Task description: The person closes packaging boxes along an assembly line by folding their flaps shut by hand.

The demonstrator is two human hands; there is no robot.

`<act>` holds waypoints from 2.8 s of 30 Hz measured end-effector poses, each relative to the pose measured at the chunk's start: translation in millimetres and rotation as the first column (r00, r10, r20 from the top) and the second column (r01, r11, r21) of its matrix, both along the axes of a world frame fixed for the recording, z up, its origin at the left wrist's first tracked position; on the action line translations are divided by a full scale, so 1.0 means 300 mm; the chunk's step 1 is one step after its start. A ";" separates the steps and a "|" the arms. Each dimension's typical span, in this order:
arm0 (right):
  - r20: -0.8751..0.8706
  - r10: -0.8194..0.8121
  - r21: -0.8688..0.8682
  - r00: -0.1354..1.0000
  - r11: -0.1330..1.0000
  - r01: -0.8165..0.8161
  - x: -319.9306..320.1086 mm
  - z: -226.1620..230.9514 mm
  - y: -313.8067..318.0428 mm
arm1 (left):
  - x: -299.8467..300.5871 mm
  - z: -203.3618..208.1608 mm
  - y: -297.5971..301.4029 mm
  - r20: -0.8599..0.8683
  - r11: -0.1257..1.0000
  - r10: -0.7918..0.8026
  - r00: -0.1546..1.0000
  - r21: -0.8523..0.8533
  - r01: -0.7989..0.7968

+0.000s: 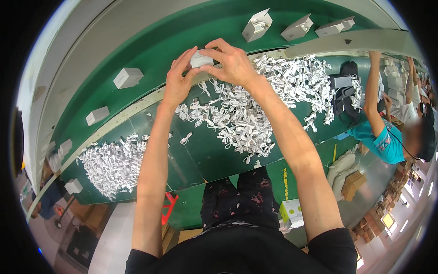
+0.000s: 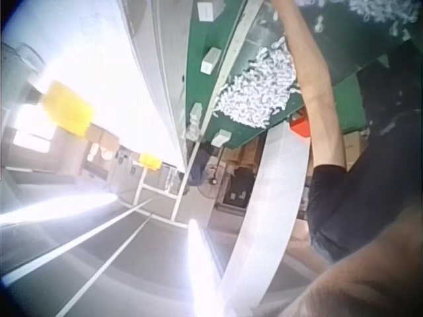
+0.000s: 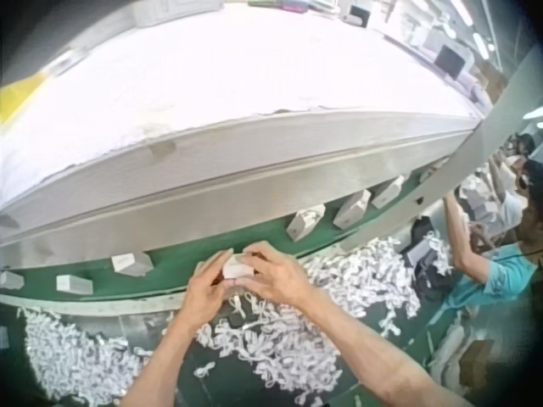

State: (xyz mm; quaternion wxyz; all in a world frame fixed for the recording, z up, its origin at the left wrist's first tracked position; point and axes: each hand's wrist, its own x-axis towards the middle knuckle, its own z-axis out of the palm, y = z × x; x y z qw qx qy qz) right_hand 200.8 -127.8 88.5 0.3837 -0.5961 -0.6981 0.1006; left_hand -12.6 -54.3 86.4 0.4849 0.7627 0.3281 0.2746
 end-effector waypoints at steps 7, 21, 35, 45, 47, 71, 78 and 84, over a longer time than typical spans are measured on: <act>0.123 0.074 0.016 0.990 0.997 -0.077 -0.039 0.014 0.005 | -0.040 -0.019 0.007 -0.036 0.995 0.049 0.998 0.083 -0.045; 0.365 -0.024 0.125 0.931 0.992 -0.023 -0.133 -0.048 -0.028 | -0.091 -0.050 0.002 0.088 0.988 0.109 0.990 -0.121 -0.098; 0.066 -0.017 0.026 0.998 1.000 0.015 -0.221 -0.049 -0.020 | -0.126 -0.054 -0.055 0.037 0.944 0.251 0.967 -0.230 -0.236; 0.006 0.118 -0.171 0.993 0.978 -0.115 -0.183 0.024 0.050 | -0.152 -0.039 -0.032 -0.024 0.972 0.234 0.972 0.021 -0.234; -0.002 0.137 -0.237 0.991 0.962 -0.133 -0.197 0.038 0.070 | -0.154 -0.031 -0.028 -0.018 0.972 0.234 0.972 0.031 -0.233; 0.358 0.090 -0.517 0.929 0.848 0.117 -0.319 0.073 0.120 | -0.099 -0.061 -0.008 -0.109 0.888 0.310 0.944 0.387 -0.247; 0.051 -0.179 0.068 0.983 0.982 0.175 -0.241 0.192 0.059 | -0.429 -0.014 0.148 -0.277 0.813 0.535 0.798 0.426 -0.397; -0.128 -0.470 -0.262 0.873 0.865 0.428 0.071 0.111 0.060 | -0.342 0.081 0.139 -0.369 0.648 0.695 0.617 0.692 -0.317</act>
